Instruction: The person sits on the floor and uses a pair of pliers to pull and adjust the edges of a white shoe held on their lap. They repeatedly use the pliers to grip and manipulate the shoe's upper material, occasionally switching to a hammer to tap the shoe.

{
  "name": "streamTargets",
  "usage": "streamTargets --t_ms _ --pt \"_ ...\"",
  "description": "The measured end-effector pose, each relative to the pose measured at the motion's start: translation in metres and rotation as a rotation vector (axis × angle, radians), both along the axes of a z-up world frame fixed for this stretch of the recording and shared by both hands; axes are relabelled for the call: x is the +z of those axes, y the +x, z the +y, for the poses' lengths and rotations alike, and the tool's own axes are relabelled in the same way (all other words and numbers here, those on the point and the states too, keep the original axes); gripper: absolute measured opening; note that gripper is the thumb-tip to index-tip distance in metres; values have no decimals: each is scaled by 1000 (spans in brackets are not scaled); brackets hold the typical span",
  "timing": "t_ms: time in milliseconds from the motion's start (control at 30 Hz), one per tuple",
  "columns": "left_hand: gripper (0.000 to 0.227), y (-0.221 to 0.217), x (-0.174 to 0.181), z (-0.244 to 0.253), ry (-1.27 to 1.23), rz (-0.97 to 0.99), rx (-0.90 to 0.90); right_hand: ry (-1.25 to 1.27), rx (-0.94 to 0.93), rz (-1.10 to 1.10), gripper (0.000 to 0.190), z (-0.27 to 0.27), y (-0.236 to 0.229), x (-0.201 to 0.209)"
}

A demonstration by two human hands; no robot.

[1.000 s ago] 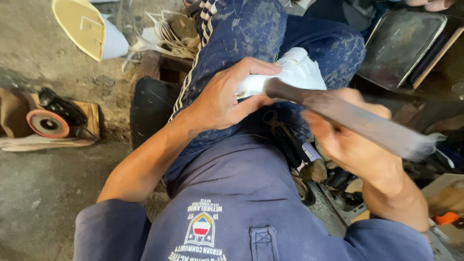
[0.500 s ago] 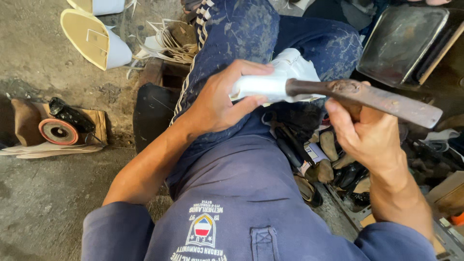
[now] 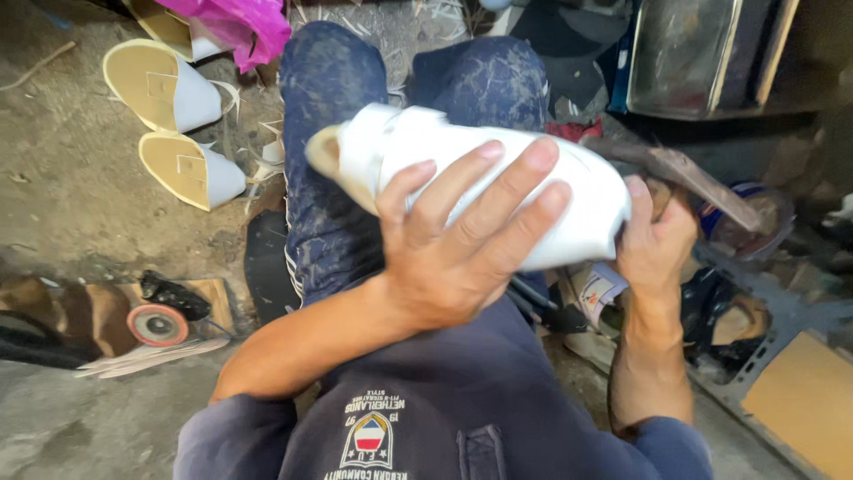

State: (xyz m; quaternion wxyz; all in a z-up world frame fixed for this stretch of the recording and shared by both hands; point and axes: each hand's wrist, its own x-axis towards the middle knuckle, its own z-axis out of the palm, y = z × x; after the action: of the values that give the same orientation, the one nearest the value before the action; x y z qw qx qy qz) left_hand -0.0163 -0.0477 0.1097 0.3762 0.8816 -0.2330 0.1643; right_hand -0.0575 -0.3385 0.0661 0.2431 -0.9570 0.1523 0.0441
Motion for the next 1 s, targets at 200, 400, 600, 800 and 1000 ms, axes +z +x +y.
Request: streamTargets --t_ms 200,400,600,800,1000 --pt "78 -19 -64 12 -312 360 -276 375 -148 28 32 12 -1 -33" --pt "70 0 -41 34 248 305 18 382 -68 176 42 17 0 -42" --pt "47 -3 -67 21 388 176 134 298 -18 196 45 15 3 -32" --pt "48 -8 -76 18 417 152 138 452 1 15 24 20 35 12" --pt "46 -8 -77 17 396 127 146 118 334 101 33 19 63 12"
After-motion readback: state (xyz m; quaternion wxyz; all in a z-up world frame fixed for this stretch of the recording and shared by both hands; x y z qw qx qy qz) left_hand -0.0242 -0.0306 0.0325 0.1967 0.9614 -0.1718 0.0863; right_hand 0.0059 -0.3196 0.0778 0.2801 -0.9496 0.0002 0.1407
